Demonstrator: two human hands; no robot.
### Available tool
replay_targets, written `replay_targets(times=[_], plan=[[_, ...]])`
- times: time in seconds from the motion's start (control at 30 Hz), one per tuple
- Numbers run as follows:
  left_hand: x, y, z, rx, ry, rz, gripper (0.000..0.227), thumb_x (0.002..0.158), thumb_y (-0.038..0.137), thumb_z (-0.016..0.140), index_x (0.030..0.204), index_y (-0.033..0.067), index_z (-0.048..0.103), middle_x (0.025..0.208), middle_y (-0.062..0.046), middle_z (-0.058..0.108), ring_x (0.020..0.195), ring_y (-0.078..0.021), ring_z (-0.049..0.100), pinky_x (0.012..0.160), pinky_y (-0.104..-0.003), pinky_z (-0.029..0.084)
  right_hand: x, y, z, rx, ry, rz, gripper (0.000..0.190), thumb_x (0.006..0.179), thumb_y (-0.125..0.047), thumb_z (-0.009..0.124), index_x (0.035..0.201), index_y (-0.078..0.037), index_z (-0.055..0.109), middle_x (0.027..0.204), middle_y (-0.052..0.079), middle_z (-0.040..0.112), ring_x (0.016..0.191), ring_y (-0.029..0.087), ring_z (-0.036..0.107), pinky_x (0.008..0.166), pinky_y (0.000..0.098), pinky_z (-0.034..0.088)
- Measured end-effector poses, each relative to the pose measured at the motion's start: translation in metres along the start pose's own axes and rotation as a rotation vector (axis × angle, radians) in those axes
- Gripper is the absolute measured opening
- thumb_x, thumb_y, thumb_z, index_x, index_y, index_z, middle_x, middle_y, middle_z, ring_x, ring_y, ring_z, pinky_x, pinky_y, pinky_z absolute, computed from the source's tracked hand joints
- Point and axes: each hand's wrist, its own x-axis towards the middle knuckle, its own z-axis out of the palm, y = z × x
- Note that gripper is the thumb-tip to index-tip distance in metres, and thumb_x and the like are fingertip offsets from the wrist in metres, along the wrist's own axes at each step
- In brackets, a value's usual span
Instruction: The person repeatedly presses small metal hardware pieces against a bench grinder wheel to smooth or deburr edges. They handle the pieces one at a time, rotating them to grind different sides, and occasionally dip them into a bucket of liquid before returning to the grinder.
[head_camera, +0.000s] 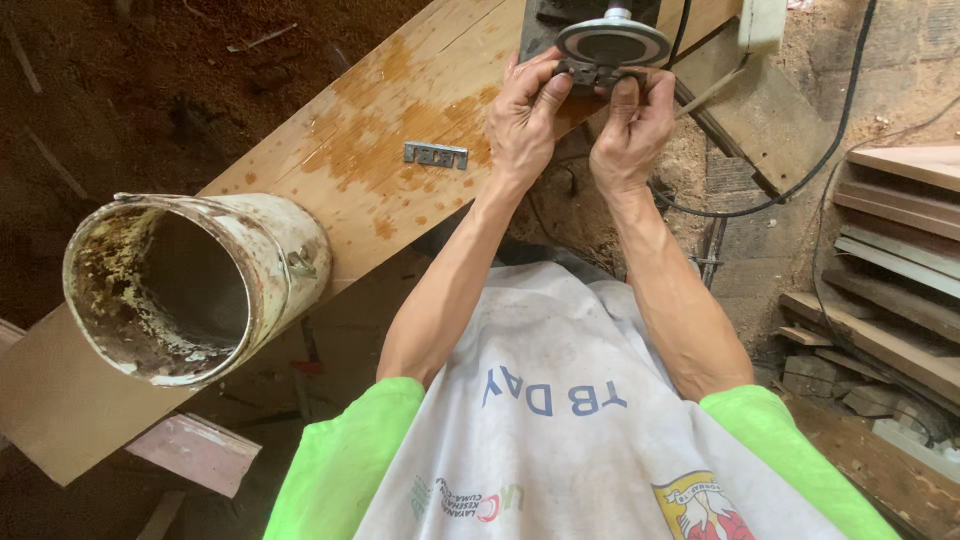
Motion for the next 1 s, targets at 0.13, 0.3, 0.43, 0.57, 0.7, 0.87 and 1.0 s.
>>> replay_targets(times=[0.13, 0.3, 0.43, 0.57, 0.7, 0.87, 1.0], plan=[[-0.001, -0.001, -0.001, -0.047, 0.011, 0.004, 0.019, 0.100, 0.019, 0.071, 0.112, 0.0050, 0.076, 0.122, -0.012, 0.076, 0.127, -0.0225, 0.067, 0.131, -0.051, 0.027, 0.002, -0.006, 0.002, -0.023, 0.012, -0.016, 0.039, 0.115, -0.042, 0.054, 0.106, -0.004, 0.054, 0.091, 0.006, 0.067, 0.082, 0.013, 0.065, 0.071, 0.0283, 0.052], [0.001, -0.002, -0.001, -0.061, 0.020, 0.013, 0.018, 0.100, 0.017, 0.072, 0.111, 0.0036, 0.076, 0.119, -0.012, 0.076, 0.124, -0.0225, 0.068, 0.131, -0.051, 0.027, 0.001, -0.010, 0.003, 0.016, -0.001, -0.024, 0.038, 0.115, -0.040, 0.054, 0.109, -0.003, 0.054, 0.093, 0.006, 0.068, 0.086, 0.015, 0.069, 0.074, 0.0291, 0.055], [0.001, 0.001, -0.002, -0.031, 0.017, 0.019, 0.018, 0.100, 0.019, 0.072, 0.110, 0.0042, 0.076, 0.117, -0.010, 0.077, 0.123, -0.0222, 0.069, 0.131, -0.053, 0.026, 0.000, -0.005, 0.004, 0.036, 0.004, -0.027, 0.040, 0.115, -0.042, 0.053, 0.111, -0.002, 0.056, 0.094, 0.007, 0.067, 0.087, 0.016, 0.068, 0.076, 0.0303, 0.055], [0.002, 0.005, 0.000, 0.000, 0.003, 0.033, 0.021, 0.098, 0.023, 0.073, 0.110, 0.0071, 0.078, 0.118, -0.010, 0.077, 0.123, -0.0218, 0.069, 0.130, -0.055, 0.023, -0.001, 0.003, 0.003, 0.018, 0.001, -0.016, 0.043, 0.115, -0.047, 0.048, 0.110, -0.004, 0.055, 0.094, 0.006, 0.069, 0.087, 0.015, 0.071, 0.075, 0.0286, 0.059], [0.002, 0.007, 0.003, 0.049, 0.012, 0.054, 0.022, 0.096, 0.026, 0.074, 0.109, 0.0082, 0.078, 0.113, -0.007, 0.079, 0.118, -0.0205, 0.071, 0.130, -0.054, 0.025, -0.002, 0.006, 0.001, 0.023, 0.010, -0.023, 0.044, 0.115, -0.047, 0.048, 0.111, -0.004, 0.055, 0.094, 0.008, 0.068, 0.087, 0.016, 0.070, 0.075, 0.0294, 0.057], [0.002, 0.008, 0.005, 0.084, 0.010, 0.063, 0.021, 0.096, 0.025, 0.074, 0.107, 0.0067, 0.077, 0.109, -0.008, 0.078, 0.111, -0.0208, 0.072, 0.129, -0.053, 0.025, -0.002, 0.007, -0.002, 0.050, 0.013, -0.017, 0.046, 0.114, -0.048, 0.049, 0.111, -0.003, 0.055, 0.095, 0.009, 0.067, 0.088, 0.016, 0.069, 0.075, 0.0293, 0.056], [0.003, 0.010, 0.005, 0.106, 0.007, 0.073, 0.020, 0.095, 0.024, 0.075, 0.106, 0.0064, 0.077, 0.107, -0.008, 0.078, 0.109, -0.0213, 0.073, 0.128, -0.052, 0.025, -0.001, 0.006, -0.004, 0.051, 0.018, 0.022, 0.047, 0.113, -0.049, 0.050, 0.108, -0.002, 0.055, 0.093, 0.007, 0.069, 0.084, 0.014, 0.069, 0.072, 0.0268, 0.054]])
